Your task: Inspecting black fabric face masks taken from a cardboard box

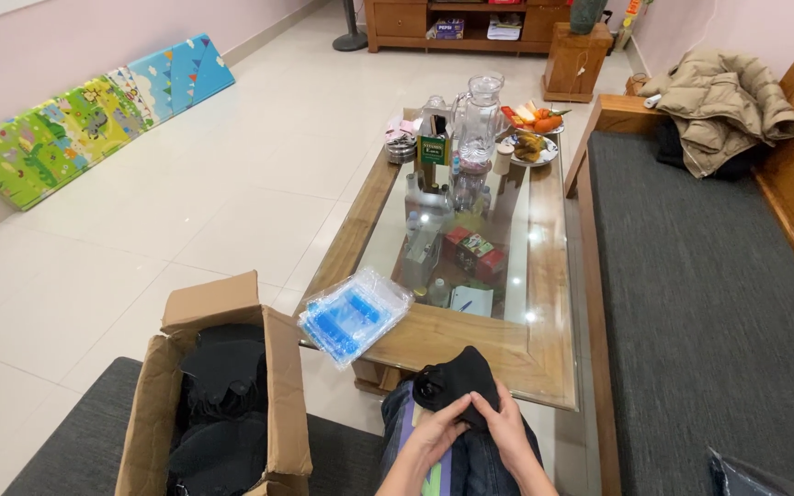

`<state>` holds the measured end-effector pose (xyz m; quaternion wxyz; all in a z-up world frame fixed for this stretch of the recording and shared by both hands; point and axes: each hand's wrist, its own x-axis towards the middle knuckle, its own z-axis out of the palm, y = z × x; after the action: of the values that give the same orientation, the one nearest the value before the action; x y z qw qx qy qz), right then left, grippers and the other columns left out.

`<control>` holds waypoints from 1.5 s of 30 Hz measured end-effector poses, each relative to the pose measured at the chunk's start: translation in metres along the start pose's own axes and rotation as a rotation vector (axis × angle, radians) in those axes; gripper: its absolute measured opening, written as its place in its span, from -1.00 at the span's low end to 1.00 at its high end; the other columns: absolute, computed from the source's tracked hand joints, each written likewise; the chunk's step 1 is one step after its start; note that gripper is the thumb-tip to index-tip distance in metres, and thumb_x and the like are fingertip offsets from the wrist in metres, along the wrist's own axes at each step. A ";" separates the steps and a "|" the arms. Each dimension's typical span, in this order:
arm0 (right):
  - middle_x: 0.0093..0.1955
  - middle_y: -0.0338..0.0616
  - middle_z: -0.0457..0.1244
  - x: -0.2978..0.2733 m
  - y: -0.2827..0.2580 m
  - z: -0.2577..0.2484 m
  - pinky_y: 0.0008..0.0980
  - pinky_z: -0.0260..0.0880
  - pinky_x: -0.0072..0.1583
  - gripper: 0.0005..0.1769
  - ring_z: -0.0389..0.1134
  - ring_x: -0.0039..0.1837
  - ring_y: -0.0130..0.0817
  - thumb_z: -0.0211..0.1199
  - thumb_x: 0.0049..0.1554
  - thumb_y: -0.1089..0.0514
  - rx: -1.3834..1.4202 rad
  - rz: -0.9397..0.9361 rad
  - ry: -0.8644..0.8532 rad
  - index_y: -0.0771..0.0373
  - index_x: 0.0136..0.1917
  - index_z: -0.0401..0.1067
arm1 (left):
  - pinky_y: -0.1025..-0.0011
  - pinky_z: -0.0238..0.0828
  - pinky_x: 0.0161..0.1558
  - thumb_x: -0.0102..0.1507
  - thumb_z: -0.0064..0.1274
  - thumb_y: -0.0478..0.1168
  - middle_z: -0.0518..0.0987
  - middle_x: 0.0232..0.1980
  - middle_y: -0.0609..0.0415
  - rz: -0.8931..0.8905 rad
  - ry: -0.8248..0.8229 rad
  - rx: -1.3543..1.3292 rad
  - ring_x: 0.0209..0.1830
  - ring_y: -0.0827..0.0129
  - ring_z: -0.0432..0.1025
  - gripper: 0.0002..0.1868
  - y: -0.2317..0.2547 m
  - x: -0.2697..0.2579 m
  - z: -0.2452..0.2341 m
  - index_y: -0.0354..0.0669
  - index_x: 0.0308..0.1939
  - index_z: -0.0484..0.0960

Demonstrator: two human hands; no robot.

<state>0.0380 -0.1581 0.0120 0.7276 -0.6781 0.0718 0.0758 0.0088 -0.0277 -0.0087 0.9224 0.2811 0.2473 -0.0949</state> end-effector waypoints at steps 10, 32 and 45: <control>0.34 0.01 0.16 -0.020 0.023 0.000 -0.18 0.25 0.36 -0.23 0.23 0.41 -0.08 0.11 0.22 -0.02 -0.749 -0.535 0.092 0.15 0.63 0.04 | 0.29 0.57 0.01 0.23 0.23 -0.43 0.70 0.18 -0.13 0.111 0.049 -0.074 0.12 0.24 0.56 -0.64 -0.005 -0.003 0.001 -0.33 0.13 0.68; 0.56 0.12 0.07 -0.037 0.006 0.008 -0.04 0.26 0.37 -0.34 0.17 0.41 0.08 0.07 0.25 0.01 -1.106 -0.861 0.287 0.28 0.55 0.15 | 0.32 0.56 -0.09 0.23 0.25 -0.37 0.70 0.17 -0.04 0.128 0.078 0.021 0.08 0.31 0.55 -0.58 -0.013 -0.001 0.000 -0.21 0.20 0.65; -0.10 -0.11 0.37 -0.029 0.006 0.002 -0.07 0.32 0.03 -0.80 0.38 -0.02 0.04 0.11 0.25 0.01 -0.827 -0.584 0.276 0.09 0.07 0.43 | 0.44 0.45 -0.07 0.17 0.36 -0.32 0.72 0.08 0.15 0.113 0.062 0.136 0.07 0.45 0.54 -0.57 -0.017 0.007 -0.012 -0.03 0.12 0.69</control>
<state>0.0084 -0.1564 0.0119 0.3736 -0.9041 -0.0608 -0.1982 0.0047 -0.0357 -0.0288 0.8969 0.3594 0.2526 -0.0505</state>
